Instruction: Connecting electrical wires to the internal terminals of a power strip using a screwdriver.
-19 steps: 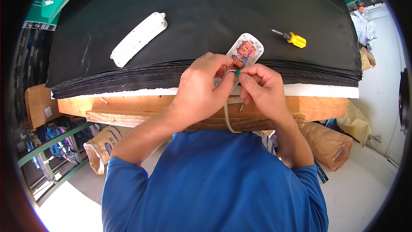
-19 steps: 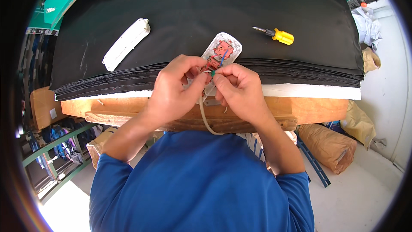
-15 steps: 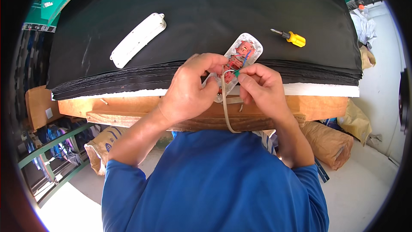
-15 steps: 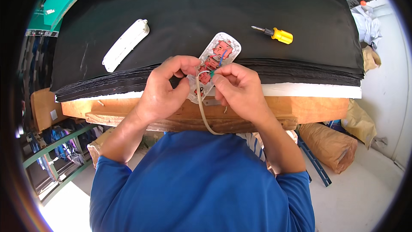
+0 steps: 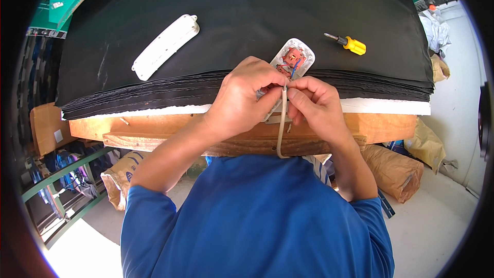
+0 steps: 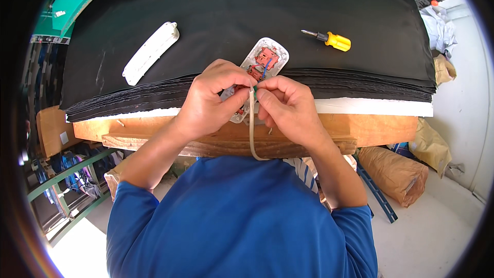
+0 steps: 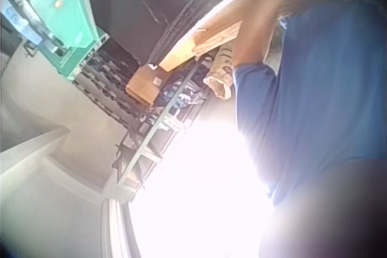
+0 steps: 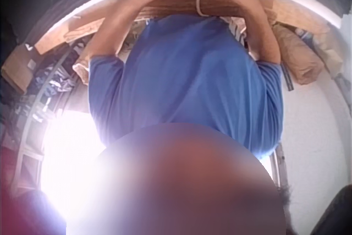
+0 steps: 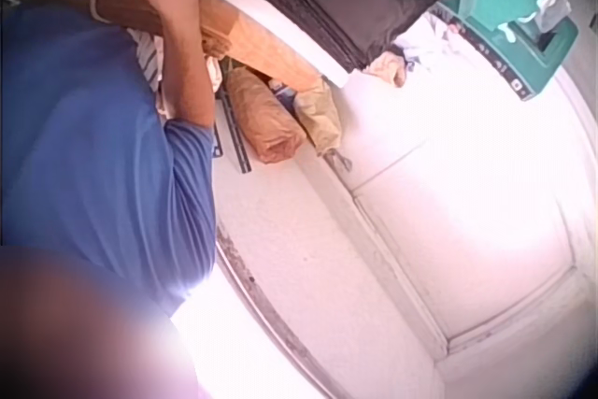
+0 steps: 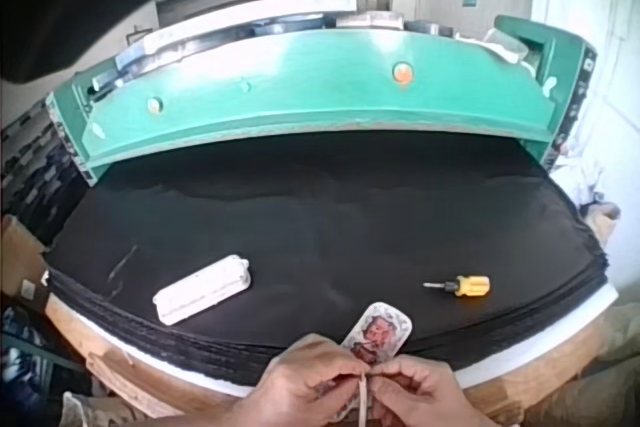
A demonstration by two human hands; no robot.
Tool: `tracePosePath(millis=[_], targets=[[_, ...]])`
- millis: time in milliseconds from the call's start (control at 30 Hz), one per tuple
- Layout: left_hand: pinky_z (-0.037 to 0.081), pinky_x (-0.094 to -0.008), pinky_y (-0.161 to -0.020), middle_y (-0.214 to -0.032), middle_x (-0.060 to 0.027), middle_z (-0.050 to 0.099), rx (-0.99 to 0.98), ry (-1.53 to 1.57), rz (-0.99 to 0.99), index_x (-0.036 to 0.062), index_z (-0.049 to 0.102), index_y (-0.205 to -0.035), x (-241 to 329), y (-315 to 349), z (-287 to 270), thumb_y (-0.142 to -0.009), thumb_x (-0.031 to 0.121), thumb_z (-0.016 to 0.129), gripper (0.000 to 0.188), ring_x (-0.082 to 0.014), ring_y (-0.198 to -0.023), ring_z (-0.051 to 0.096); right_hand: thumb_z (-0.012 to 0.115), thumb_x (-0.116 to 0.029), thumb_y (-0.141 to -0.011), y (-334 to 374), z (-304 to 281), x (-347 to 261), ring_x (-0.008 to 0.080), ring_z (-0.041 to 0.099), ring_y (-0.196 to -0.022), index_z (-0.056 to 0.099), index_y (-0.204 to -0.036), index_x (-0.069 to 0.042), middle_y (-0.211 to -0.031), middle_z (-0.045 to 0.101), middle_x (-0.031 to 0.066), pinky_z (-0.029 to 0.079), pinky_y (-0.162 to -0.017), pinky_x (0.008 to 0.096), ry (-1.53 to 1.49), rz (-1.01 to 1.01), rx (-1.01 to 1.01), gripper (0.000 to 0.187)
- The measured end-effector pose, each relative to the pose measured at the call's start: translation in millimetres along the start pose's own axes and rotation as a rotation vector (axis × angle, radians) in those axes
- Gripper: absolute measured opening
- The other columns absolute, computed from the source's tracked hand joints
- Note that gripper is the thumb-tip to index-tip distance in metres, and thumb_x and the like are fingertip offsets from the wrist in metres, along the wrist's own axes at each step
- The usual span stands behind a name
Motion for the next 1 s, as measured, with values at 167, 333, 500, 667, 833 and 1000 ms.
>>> tracePosePath(millis=[167, 333, 500, 667, 833, 1000], targets=[[0.054, -0.0423, -0.073, -0.086, -0.0105, 0.07, 0.02, -0.113, 0.071, 0.0031, 0.072, -0.095, 3.0, -1.1, 6.9, -0.079, -0.005, 0.074, 0.018, -0.0329, -0.08, 0.065, 0.061, -0.017, -0.105, 6.4, -1.6, -6.5, 0.0072, 0.061, -0.062, 0.066, -0.112, 0.0, -0.076, 0.068, 0.0045, 0.049, -0.055, 0.021, -0.079, 0.073, -0.005, 0.019], [0.057, -0.0418, -0.077, -0.092, -0.0111, 0.071, 0.097, -0.221, 0.077, 0.0026, 0.069, -0.112, 11.4, 12.2, 18.3, -0.075, -0.01, 0.076, 0.04, -0.0298, -0.089, 0.069, 0.073, -0.014, -0.098, 17.9, 2.8, -8.9, 0.0046, 0.057, -0.061, 0.063, -0.117, 0.0, -0.074, 0.065, 0.0019, 0.045, -0.056, 0.0205, -0.086, 0.075, -0.01, 0.026], [0.054, -0.0446, -0.078, -0.091, -0.0116, 0.069, 0.086, -0.301, 0.207, -0.0006, 0.061, -0.12, 7.2, 15.3, 26.0, -0.067, -0.005, 0.076, 0.055, -0.0334, -0.09, 0.067, 0.073, -0.006, -0.093, 19.8, 13.4, -4.7, 0.0024, 0.053, -0.062, 0.061, -0.117, 0.001, -0.073, 0.062, -0.0009, 0.041, -0.055, 0.0212, 0.159, -0.053, 0.085, 0.028], [0.057, -0.0415, -0.074, -0.093, -0.0125, 0.069, 0.157, -0.36, 0.283, 0.0014, 0.061, -0.117, 6.4, 15.1, 29.8, -0.068, -0.012, 0.077, 0.053, -0.0317, -0.088, 0.069, 0.067, -0.006, -0.095, 19.9, 13.3, -0.3, 0.0032, 0.054, -0.065, 0.064, -0.111, 0.003, -0.075, 0.063, -0.0008, 0.044, -0.058, 0.0221, 0.246, -0.148, 0.153, 0.018], [0.056, -0.0418, -0.073, -0.093, -0.0119, 0.069, 0.184, -0.404, 0.353, 0.0019, 0.063, -0.114, 1.7, 15.3, 33.6, -0.071, -0.009, 0.077, 0.046, -0.0313, -0.086, 0.069, 0.062, -0.006, -0.096, 21.3, 7.1, -1.8, 0.004, 0.057, -0.068, 0.065, -0.113, 0.003, -0.077, 0.065, 0.0011, 0.047, -0.059, 0.0224, 0.198, -0.101, 0.145, 0.02], [0.055, -0.0416, -0.073, -0.094, -0.0121, 0.068, 0.201, -0.461, 0.344, 0.002, 0.063, -0.114, 3.2, 19.8, 35.2, -0.073, -0.007, 0.076, 0.044, -0.0312, -0.086, 0.068, 0.055, -0.009, -0.095, 13.9, -4.8, -22.9, 0.0075, 0.057, -0.054, 0.066, -0.116, 0.001, -0.074, 0.069, 0.0067, 0.044, -0.049, 0.0228, 0.011, 0.196, -0.036, 0.026]])
Point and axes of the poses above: each hand's wrist, its own y-axis away from the middle knuckle, its own z-axis out of the palm, x = y × z, the point moved 1 cm from there along -y, towards the middle knuckle
